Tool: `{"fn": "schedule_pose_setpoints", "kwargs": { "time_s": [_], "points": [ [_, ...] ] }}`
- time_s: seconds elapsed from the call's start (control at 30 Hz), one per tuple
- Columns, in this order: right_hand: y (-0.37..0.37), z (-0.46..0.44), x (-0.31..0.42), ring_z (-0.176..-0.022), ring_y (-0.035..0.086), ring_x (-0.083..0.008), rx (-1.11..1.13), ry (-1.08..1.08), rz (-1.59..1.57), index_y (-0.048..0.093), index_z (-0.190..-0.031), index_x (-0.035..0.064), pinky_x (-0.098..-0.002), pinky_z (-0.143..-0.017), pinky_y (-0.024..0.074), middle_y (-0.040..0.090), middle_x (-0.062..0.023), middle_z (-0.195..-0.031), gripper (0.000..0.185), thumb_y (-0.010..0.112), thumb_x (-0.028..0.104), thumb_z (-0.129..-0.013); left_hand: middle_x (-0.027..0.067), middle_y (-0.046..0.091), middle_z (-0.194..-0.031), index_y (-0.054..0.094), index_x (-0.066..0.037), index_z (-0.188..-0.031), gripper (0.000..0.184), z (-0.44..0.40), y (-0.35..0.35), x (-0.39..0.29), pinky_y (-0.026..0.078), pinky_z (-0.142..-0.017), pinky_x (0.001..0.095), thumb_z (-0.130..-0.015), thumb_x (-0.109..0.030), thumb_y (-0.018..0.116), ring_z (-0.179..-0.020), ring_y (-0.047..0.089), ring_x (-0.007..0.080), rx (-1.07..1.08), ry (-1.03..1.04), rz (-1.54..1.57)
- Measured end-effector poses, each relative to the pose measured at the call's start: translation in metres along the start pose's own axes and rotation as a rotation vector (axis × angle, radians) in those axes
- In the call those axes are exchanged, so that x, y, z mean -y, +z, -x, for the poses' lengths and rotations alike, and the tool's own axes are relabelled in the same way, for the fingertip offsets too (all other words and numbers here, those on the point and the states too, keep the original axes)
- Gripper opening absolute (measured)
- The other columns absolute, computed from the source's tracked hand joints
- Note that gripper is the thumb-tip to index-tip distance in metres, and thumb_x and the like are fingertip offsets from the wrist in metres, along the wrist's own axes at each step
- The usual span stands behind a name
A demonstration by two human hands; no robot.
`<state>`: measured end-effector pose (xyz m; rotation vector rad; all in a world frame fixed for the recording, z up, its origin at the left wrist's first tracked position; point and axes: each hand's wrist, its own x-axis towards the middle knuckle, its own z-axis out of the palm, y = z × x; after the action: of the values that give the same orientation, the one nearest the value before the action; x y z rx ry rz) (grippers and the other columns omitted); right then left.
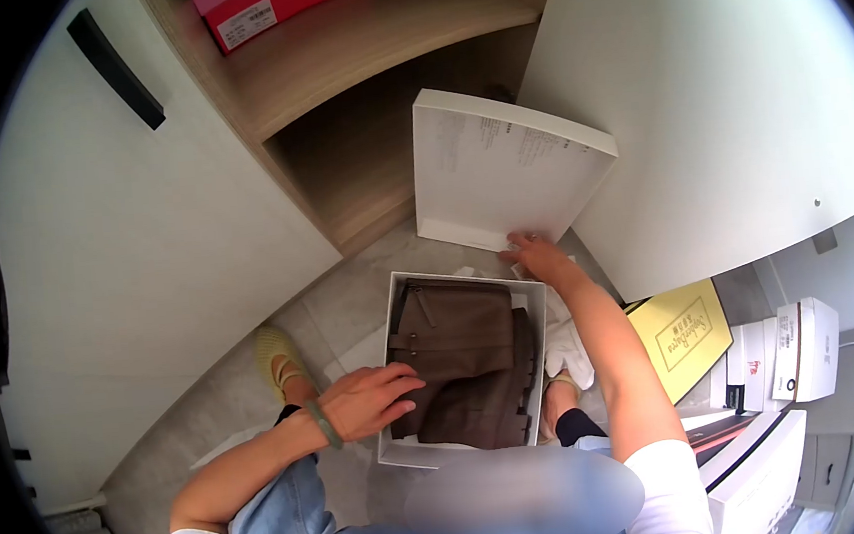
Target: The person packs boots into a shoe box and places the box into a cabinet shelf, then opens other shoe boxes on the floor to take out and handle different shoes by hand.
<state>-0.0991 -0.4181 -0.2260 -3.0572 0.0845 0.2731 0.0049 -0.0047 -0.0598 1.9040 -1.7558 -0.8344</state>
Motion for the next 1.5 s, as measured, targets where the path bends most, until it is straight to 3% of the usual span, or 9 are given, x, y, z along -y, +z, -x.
{"fn": "schedule_pose_setpoints", "kwargs": {
  "time_s": [0.33, 0.43, 0.63, 0.7, 0.93, 1.1, 1.23, 1.3, 1.5],
  "points": [
    [0.003, 0.011, 0.001, -0.099, 0.058, -0.0334, 0.067, 0.009, -0.252, 0.064, -0.098, 0.0052, -0.0442, -0.089, 0.0474, 0.060, -0.0121, -0.098, 0.023, 0.067, 0.004, -0.076, 0.0082, 0.058, -0.117, 0.059, -0.008, -0.119, 0.030, 0.000, 0.003, 0.004, 0.051, -0.087, 0.0410, -0.094, -0.024, 0.058, -0.099, 0.061, 0.0314, 0.035, -0.005, 0.003],
    [-0.003, 0.016, 0.006, -0.095, 0.058, -0.0361, -0.069, 0.028, -0.379, 0.066, -0.092, 0.0037, -0.0421, -0.086, 0.0500, 0.062, -0.0126, -0.093, 0.019, 0.068, 0.002, -0.073, 0.0087, 0.058, -0.117, 0.059, -0.008, -0.119, 0.030, -0.001, 0.004, 0.008, 0.050, -0.088, 0.0411, -0.094, -0.024, 0.057, -0.100, 0.061, 0.0316, 0.058, 0.003, 0.000],
    [-0.078, 0.037, 0.055, -0.068, 0.064, -0.0214, -0.616, 0.420, -0.907, 0.068, -0.101, 0.0009, -0.0320, -0.067, 0.0538, 0.067, -0.0102, -0.085, 0.016, 0.069, 0.009, -0.087, 0.0106, 0.061, -0.112, 0.058, -0.007, -0.123, 0.033, -0.014, 0.005, 0.003, 0.051, -0.087, 0.0404, -0.095, -0.025, 0.057, -0.100, 0.062, 0.0307, 0.000, 0.013, 0.047],
    [-0.098, 0.055, 0.081, -0.062, 0.060, -0.0102, -0.484, 0.371, -1.150, 0.069, -0.100, -0.0015, -0.0262, -0.057, 0.0512, 0.067, -0.0066, -0.078, 0.018, 0.070, 0.012, -0.089, 0.0112, 0.063, -0.111, 0.056, -0.006, -0.126, 0.037, -0.020, 0.002, -0.004, 0.052, -0.085, 0.0365, -0.095, -0.025, 0.059, -0.093, 0.065, 0.0272, -0.131, -0.091, 0.174],
    [-0.163, 0.104, 0.216, -0.061, 0.059, -0.0067, -0.010, 0.399, -1.471, 0.069, -0.099, -0.0010, -0.0212, -0.053, 0.0465, 0.068, -0.0047, -0.077, 0.015, 0.070, 0.009, -0.088, 0.0120, 0.067, -0.109, 0.056, -0.005, -0.127, 0.042, -0.030, 0.001, -0.024, 0.054, -0.079, 0.0281, -0.090, -0.019, 0.070, -0.091, 0.066, 0.0150, -0.188, -0.206, 0.757],
    [-0.145, 0.102, 0.218, -0.069, 0.058, -0.0069, 0.120, 0.309, -1.468, 0.062, -0.114, 0.0004, -0.0222, -0.057, 0.0457, 0.068, -0.0054, -0.087, 0.024, 0.062, 0.011, -0.093, 0.0095, 0.072, -0.092, 0.065, -0.001, -0.107, 0.023, -0.034, 0.020, -0.007, 0.055, -0.075, 0.0283, -0.087, -0.011, 0.070, -0.083, 0.068, 0.0150, -0.253, -0.183, 0.876],
    [-0.135, 0.100, 0.206, -0.078, 0.059, -0.0095, 0.060, 0.381, -1.524, 0.046, -0.131, 0.0042, -0.0230, -0.062, 0.0445, 0.066, -0.0071, -0.104, 0.037, 0.053, 0.006, -0.095, 0.0079, 0.071, -0.092, 0.067, -0.001, -0.102, 0.019, -0.030, 0.020, 0.000, 0.054, -0.076, 0.0277, -0.088, -0.013, 0.070, -0.079, 0.068, 0.0137, -0.129, -0.222, 0.771],
    [-0.133, 0.102, 0.205, -0.078, 0.059, -0.0094, 0.079, 0.392, -1.536, 0.047, -0.129, 0.0038, -0.0230, -0.062, 0.0445, 0.066, -0.0071, -0.103, 0.036, 0.053, 0.006, -0.094, 0.0094, 0.071, -0.090, 0.068, -0.001, -0.101, 0.023, -0.026, 0.018, -0.004, 0.055, -0.075, 0.0286, -0.087, -0.018, 0.071, -0.078, 0.068, 0.0166, 0.301, -0.179, 0.559],
    [-0.133, 0.105, 0.212, -0.079, 0.059, -0.0085, 0.263, 0.359, -1.577, 0.054, -0.118, 0.0029, -0.0231, -0.064, 0.0438, 0.067, -0.0048, -0.094, 0.026, 0.059, 0.012, -0.094, 0.0103, 0.070, -0.087, 0.066, -0.002, -0.107, 0.032, -0.028, 0.026, -0.004, 0.054, -0.071, 0.0301, -0.086, -0.025, 0.072, -0.076, 0.067, 0.0169, 0.103, -0.099, 0.502]
  ]
}}
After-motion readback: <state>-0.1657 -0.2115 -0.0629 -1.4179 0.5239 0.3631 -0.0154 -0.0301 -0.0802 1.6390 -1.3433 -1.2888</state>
